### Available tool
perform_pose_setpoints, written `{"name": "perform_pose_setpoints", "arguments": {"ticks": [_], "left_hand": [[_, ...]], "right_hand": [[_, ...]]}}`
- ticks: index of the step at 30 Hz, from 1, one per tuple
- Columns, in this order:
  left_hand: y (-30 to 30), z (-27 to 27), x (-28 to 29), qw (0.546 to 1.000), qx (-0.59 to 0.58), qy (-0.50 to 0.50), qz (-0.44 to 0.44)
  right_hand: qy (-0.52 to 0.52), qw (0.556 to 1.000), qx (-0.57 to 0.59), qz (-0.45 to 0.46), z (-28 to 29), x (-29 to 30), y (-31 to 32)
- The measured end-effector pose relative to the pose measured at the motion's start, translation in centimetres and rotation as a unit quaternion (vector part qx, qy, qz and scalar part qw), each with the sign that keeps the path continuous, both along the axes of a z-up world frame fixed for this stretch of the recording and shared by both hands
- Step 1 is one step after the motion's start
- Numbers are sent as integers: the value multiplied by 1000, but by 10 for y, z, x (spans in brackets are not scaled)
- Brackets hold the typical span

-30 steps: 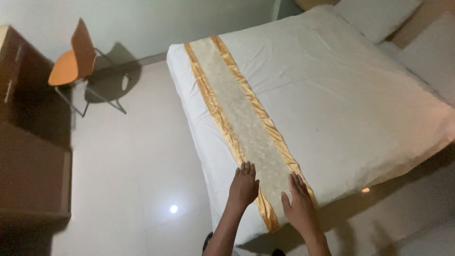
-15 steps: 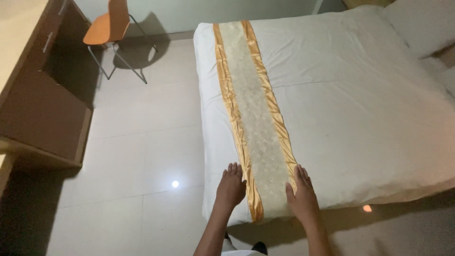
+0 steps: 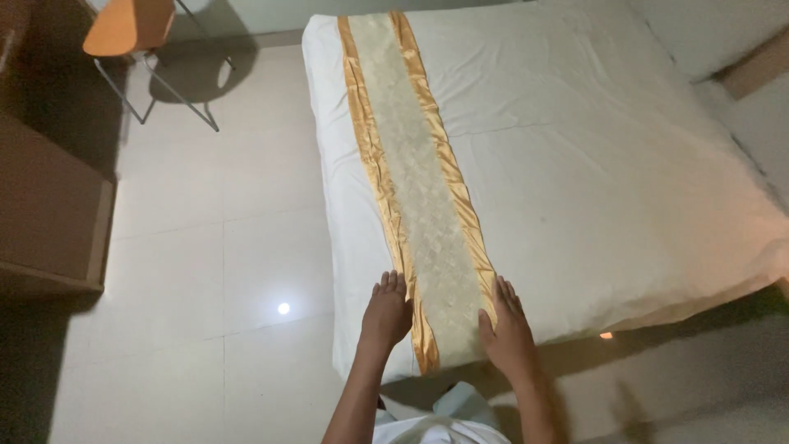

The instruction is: The person smooths a decorative runner on a bed, then adjusts and fluffs the pillows at the head of the bed. They continue to smooth the bedspread and runner, then move an orange chair under a desk before returning to smooth the bed again.

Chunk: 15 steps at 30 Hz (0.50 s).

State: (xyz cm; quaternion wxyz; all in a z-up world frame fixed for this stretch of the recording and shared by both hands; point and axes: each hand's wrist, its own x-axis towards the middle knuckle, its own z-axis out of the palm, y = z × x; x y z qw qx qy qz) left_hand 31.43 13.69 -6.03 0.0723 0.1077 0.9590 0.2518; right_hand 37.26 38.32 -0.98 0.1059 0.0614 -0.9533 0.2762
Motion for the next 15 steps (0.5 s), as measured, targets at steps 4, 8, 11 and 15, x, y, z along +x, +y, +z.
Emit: {"name": "perform_pose_setpoints", "arguments": {"ticks": [4,8,11,15], "left_hand": [[6,4,-15,999,-8,12,50],[27,5,-28,992,-5,27,120],[54,14,-27,988,-9,21,154],[96,11,-26,983,11,2,183]], "right_hand": [[-52,999,10,9,12,-37,6],[-75,996,15,53,30,-77,29],[-73,993,19,93,39,-101,54],[-109,985,58,117,40,-133,87]]}}
